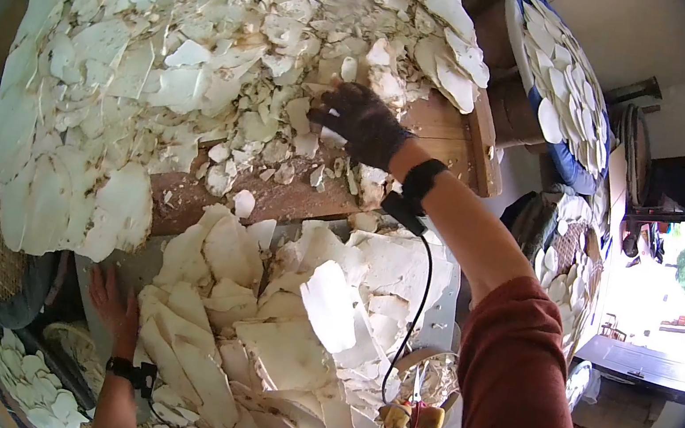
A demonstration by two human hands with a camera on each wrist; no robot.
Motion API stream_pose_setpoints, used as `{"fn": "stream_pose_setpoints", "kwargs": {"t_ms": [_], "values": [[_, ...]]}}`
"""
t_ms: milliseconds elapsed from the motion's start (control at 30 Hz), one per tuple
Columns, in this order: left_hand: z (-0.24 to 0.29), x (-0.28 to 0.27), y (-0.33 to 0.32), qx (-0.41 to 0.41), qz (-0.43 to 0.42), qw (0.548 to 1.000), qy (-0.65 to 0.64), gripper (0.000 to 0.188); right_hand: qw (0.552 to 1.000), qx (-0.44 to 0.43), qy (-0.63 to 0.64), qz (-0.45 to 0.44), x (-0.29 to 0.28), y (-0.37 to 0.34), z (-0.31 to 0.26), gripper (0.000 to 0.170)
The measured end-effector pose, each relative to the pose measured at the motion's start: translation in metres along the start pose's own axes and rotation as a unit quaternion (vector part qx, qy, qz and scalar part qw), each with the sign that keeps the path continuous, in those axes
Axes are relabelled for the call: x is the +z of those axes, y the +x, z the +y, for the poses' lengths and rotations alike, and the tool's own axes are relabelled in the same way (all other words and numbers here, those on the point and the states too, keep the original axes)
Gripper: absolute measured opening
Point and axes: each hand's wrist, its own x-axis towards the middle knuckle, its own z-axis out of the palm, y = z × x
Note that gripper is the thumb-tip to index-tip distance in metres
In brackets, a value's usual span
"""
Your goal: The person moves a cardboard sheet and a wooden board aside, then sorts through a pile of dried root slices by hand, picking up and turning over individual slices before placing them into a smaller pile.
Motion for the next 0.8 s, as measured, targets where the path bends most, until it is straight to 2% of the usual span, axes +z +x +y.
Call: {"fn": "stream_pose_setpoints", "kwargs": {"t_ms": [33, 67, 100, 133, 167, 200, 233, 267, 300, 367, 433, 533, 667, 733, 800], "values": [[0.001, -0.001, 0.000, 0.005, 0.004, 1.000, -0.009, 0.057, 0.995, 0.044, 0.094, 0.000, -0.016, -0.009, 0.004, 0.067], [0.002, -0.001, 0.000, 0.009, 0.008, 1.000, -0.020, 0.057, 0.962, 0.122, 0.230, 0.077, -0.034, -0.014, 0.005, 0.053], [0.002, -0.001, -0.001, 0.012, 0.009, 1.000, -0.016, 0.057, 0.942, 0.213, 0.248, 0.071, -0.032, -0.024, 0.013, 0.046], [0.000, -0.001, -0.001, 0.015, 0.011, 1.000, -0.012, 0.057, 0.885, 0.307, 0.338, 0.094, -0.012, -0.045, 0.029, 0.038], [0.000, -0.001, -0.001, 0.019, 0.012, 1.000, -0.008, 0.057, 0.807, 0.392, 0.420, 0.137, 0.006, -0.065, 0.045, 0.030], [0.001, 0.000, 0.000, 0.021, 0.012, 1.000, -0.007, 0.057, 0.660, 0.481, 0.553, 0.164, 0.018, -0.083, 0.057, 0.026], [0.001, 0.000, 0.000, 0.022, 0.013, 1.000, -0.004, 0.057, 0.473, 0.557, 0.643, 0.230, 0.031, -0.100, 0.068, 0.022], [0.001, 0.000, -0.001, 0.023, 0.014, 1.000, -0.001, 0.057, 0.260, 0.623, 0.696, 0.245, 0.030, -0.107, 0.072, 0.022], [-0.001, 0.000, -0.001, 0.024, 0.011, 1.000, 0.004, 0.057, 0.225, 0.614, 0.713, 0.254, 0.037, -0.117, 0.079, 0.011], [-0.003, 0.003, -0.002, 0.027, 0.006, 1.000, 0.012, 0.057, 0.151, 0.482, 0.806, 0.306, 0.078, -0.143, 0.103, 0.014], [0.001, -0.003, -0.001, 0.018, -0.005, 1.000, 0.002, 0.057, 0.098, 0.479, 0.785, 0.381, 0.074, -0.133, 0.104, 0.023], [-0.002, 0.004, 0.000, 0.005, -0.003, 1.000, -0.011, 0.057, 0.162, 0.415, 0.775, 0.448, 0.091, -0.129, 0.121, 0.035], [-0.011, 0.010, -0.003, -0.011, -0.019, 1.000, 0.000, 0.059, 0.099, 0.427, 0.747, 0.500, 0.081, -0.114, 0.129, 0.046], [-0.011, 0.008, -0.002, -0.001, -0.015, 1.000, 0.015, 0.060, 0.131, 0.414, 0.760, 0.483, 0.066, -0.112, 0.130, 0.049], [-0.006, 0.007, 0.000, 0.005, -0.008, 1.000, 0.009, 0.061, 0.137, 0.399, 0.749, 0.510, 0.083, -0.109, 0.145, 0.053]]}}
